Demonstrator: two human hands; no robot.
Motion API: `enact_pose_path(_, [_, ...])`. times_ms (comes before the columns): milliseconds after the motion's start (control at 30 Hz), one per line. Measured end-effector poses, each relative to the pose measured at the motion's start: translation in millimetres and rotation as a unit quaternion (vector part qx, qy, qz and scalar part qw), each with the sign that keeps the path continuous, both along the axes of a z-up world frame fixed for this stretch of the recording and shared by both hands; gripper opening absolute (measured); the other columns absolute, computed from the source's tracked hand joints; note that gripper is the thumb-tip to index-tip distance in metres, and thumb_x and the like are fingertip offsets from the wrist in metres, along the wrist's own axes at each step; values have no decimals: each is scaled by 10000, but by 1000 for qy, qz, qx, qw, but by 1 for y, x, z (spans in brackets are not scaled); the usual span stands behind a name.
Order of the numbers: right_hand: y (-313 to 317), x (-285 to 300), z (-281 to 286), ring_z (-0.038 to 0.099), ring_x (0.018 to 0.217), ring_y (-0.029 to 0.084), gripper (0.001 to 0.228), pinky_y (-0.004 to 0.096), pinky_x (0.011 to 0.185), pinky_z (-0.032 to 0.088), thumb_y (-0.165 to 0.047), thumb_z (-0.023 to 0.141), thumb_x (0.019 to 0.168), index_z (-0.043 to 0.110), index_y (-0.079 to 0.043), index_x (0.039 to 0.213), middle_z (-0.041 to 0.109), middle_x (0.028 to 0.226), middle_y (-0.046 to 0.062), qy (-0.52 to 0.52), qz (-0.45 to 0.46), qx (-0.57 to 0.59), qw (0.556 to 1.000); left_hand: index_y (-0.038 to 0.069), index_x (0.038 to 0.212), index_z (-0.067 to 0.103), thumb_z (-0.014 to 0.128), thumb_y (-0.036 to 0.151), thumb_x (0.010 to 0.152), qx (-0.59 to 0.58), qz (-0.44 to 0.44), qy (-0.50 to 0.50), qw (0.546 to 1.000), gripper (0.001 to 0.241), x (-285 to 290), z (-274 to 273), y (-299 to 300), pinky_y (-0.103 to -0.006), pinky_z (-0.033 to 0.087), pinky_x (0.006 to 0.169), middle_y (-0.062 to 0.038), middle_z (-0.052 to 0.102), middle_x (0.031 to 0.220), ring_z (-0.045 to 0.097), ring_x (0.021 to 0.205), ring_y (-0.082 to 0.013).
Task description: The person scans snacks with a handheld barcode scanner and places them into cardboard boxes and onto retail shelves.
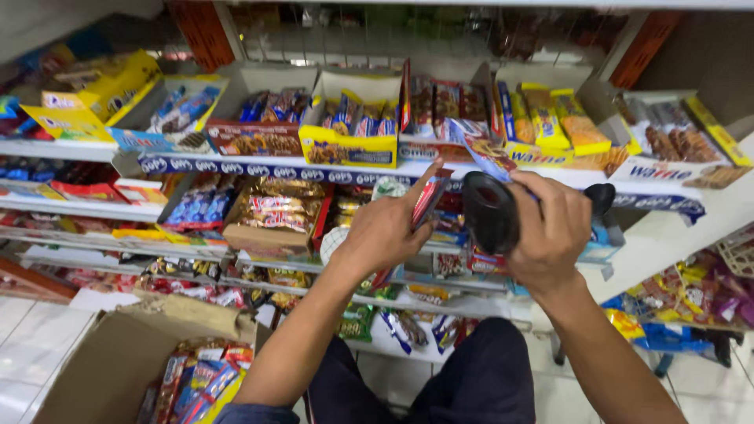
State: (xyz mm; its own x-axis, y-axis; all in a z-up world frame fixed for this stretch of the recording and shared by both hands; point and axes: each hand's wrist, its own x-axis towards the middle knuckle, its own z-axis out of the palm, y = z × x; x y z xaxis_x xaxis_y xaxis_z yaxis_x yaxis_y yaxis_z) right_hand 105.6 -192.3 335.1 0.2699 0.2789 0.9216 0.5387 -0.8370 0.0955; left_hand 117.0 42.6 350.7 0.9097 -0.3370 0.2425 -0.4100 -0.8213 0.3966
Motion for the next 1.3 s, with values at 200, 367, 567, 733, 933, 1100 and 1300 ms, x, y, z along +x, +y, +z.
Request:
enact_pose_path(200, [11,28,19,646,1030,328,330,459,916,492,-120,712,853,711,-69,1178,658,1110,108,5,45,-34,998,247,1644,115,721,363,849,-20,7,-24,999,1006,27,1,3,-583,528,758,-250,714,816,686,812,-471])
enact_pose_path(367, [19,44,17,661,1034,283,257,463,938,491,-128,686,876,699,-90,1129,664,1086,80,-20,83,-70,994,216,1598,160,752,423,855,-35,19,-26,999,972,32,-3,9,-549,549,797,-237,725,861,704,860,-446])
enact_pose_path(567, [20,56,3,661,1083,247,216,447,986,442,-131,698,894,687,-102,1108,678,1120,46,-35,57,-83,994,181,1625,214,743,359,825,-146,-17,5,989,975,30,-2,22,-509,543,800,-202,725,901,694,867,-432])
enact_pose_path(733, [16,60,-2,629,1158,235,347,467,1021,398,-125,742,813,683,-79,1152,676,1254,50,58,12,-86,995,121,1464,457,746,285,851,-200,-59,9,978,697,41,-16,28,-428,572,831,-149,750,977,741,890,-346])
enact_pose_path(933, [16,59,-3,564,1284,302,635,489,1022,384,-167,855,613,644,-42,1199,586,1430,113,144,11,-86,986,95,1460,462,753,249,849,-232,-66,20,970,694,44,-27,30,-402,566,850,-132,745,985,739,882,-294])
enact_pose_path(1100, [20,58,1,560,1259,314,721,508,993,379,-212,907,488,645,-33,1136,596,1386,123,186,6,-58,981,83,1446,466,744,262,870,-249,-73,23,966,664,42,-26,32,-390,562,871,-115,741,1006,737,904,-255])
enact_pose_path(1300, [18,19,-11,672,1045,316,658,418,903,550,-85,850,607,632,24,1219,650,1183,165,189,130,178,957,75,1403,515,671,276,995,-331,-106,-7,938,480,21,-22,24,-343,551,856,-81,709,1049,687,930,-225])
